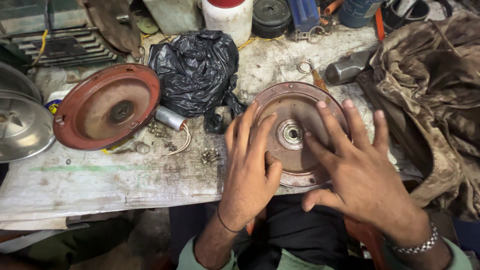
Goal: The person works at a cluttered workbench fitting a bearing into the base plate of a mixer grinder motor housing, pressing and rotating the bearing by hand and tapping the plate. They then lift the housing cover, continue seating the bearing, and finally wrap the motor winding and parts in newspaper and a plastic bag.
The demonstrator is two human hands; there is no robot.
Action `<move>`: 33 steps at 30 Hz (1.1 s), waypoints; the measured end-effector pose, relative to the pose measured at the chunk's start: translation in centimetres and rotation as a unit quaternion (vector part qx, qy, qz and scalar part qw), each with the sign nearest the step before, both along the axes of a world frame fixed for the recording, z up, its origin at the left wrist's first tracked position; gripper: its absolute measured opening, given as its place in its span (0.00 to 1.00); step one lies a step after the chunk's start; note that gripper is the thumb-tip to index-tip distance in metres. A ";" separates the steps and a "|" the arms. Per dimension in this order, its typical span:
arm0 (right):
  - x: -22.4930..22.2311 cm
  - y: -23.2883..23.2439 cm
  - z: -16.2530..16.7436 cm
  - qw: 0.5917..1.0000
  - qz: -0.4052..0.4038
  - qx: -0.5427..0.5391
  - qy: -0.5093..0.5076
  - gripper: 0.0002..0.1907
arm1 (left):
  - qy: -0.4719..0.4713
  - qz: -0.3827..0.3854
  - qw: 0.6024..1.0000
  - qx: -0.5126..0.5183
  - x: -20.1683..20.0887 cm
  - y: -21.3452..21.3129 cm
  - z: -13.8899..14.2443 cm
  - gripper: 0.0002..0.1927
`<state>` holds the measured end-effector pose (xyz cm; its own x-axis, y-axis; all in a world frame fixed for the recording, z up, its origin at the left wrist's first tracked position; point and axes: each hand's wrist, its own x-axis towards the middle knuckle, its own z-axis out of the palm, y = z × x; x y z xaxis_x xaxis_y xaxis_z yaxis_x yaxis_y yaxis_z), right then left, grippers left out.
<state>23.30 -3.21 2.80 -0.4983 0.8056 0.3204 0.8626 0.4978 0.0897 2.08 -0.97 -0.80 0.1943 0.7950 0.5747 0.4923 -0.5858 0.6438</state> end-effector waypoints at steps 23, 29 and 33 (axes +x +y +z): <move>-0.7 0.3 -0.3 1.000 0.009 -0.005 0.011 0.59 | -0.003 -0.001 1.000 -0.001 0.0 0.0 -0.1 0.38; 2.0 -0.5 1.0 0.999 -0.026 0.011 0.026 0.53 | 0.000 -0.001 1.000 0.003 0.0 -0.1 -0.2 0.38; 5.7 -0.3 3.7 0.974 -0.213 0.056 -0.046 0.41 | -0.002 -0.003 1.000 0.004 0.0 0.0 -0.1 0.37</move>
